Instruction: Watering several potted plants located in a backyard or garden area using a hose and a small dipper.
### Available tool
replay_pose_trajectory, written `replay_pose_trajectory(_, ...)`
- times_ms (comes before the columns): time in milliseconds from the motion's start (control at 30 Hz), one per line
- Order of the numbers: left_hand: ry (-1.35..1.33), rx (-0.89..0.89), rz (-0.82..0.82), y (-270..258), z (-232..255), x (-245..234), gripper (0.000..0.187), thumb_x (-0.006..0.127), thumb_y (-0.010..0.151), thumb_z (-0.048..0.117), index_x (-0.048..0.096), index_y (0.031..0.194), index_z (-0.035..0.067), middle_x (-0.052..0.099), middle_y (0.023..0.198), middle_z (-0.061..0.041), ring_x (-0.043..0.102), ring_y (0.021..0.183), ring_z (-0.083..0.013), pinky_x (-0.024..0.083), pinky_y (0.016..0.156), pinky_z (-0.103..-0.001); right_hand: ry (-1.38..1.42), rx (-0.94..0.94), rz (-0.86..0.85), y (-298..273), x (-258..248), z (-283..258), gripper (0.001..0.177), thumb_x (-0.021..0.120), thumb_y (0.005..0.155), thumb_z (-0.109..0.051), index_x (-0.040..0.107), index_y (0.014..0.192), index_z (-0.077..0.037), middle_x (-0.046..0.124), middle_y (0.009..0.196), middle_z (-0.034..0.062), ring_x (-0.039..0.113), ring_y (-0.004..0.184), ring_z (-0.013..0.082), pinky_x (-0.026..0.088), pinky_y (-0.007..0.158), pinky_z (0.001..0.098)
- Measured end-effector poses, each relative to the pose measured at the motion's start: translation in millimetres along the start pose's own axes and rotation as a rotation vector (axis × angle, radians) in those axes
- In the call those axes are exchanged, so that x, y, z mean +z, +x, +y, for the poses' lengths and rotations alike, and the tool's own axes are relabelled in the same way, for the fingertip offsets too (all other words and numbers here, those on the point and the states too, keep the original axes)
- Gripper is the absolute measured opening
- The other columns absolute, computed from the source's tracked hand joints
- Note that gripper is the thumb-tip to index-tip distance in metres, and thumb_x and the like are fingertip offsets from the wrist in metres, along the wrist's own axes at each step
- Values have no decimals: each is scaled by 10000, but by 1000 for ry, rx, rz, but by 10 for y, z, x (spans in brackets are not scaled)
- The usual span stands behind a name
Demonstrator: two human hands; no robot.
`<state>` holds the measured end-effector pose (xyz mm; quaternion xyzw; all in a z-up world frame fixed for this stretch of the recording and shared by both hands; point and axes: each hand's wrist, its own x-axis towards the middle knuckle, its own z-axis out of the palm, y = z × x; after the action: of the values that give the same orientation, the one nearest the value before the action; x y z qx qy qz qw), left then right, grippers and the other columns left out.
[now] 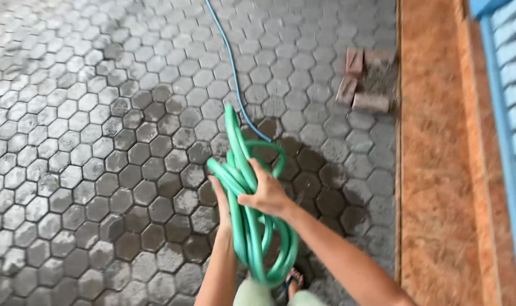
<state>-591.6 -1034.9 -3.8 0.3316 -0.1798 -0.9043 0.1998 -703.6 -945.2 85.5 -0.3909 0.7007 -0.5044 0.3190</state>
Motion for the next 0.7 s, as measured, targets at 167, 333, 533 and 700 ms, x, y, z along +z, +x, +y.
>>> replay_pose_trajectory(167,5,246,-324,965,746,41,874,490,905,654,400,1534,53,493,1523,-158,485,1386,-338,342,1206,-494,-429,-324,25,1063,26,-95,920,813,695,-368,413,1468,-69,581,1255,294,660,1033,465,540,928,485)
replay_pose_trajectory(333,-38,235,-569,1632,1639,380,931,494,884,671,394,1532,12,442,1595,-208,418,1471,-414,294,1256,-579,-537,-221,-40,2066,391,-416,880,761,715,-415,412,1474,-138,571,1098,263,659,851,423,563,799,501)
replay_pose_trajectory(533,-108,254,-461,2354,2693,412,967,462,829,760,415,1492,57,435,1629,-169,370,1534,-444,277,1252,-656,-624,-305,156,3277,871,-503,835,779,689,-474,441,1404,-203,508,1238,274,547,1119,467,484,879,594)
replay_pose_trajectory(700,-351,152,-647,3224,3236,453,939,511,870,738,464,1459,9,570,1418,-142,399,1523,-392,278,1342,-632,-596,-289,294,4108,776,-419,788,751,732,-517,504,1429,-246,424,1417,255,413,1342,461,391,1072,621)
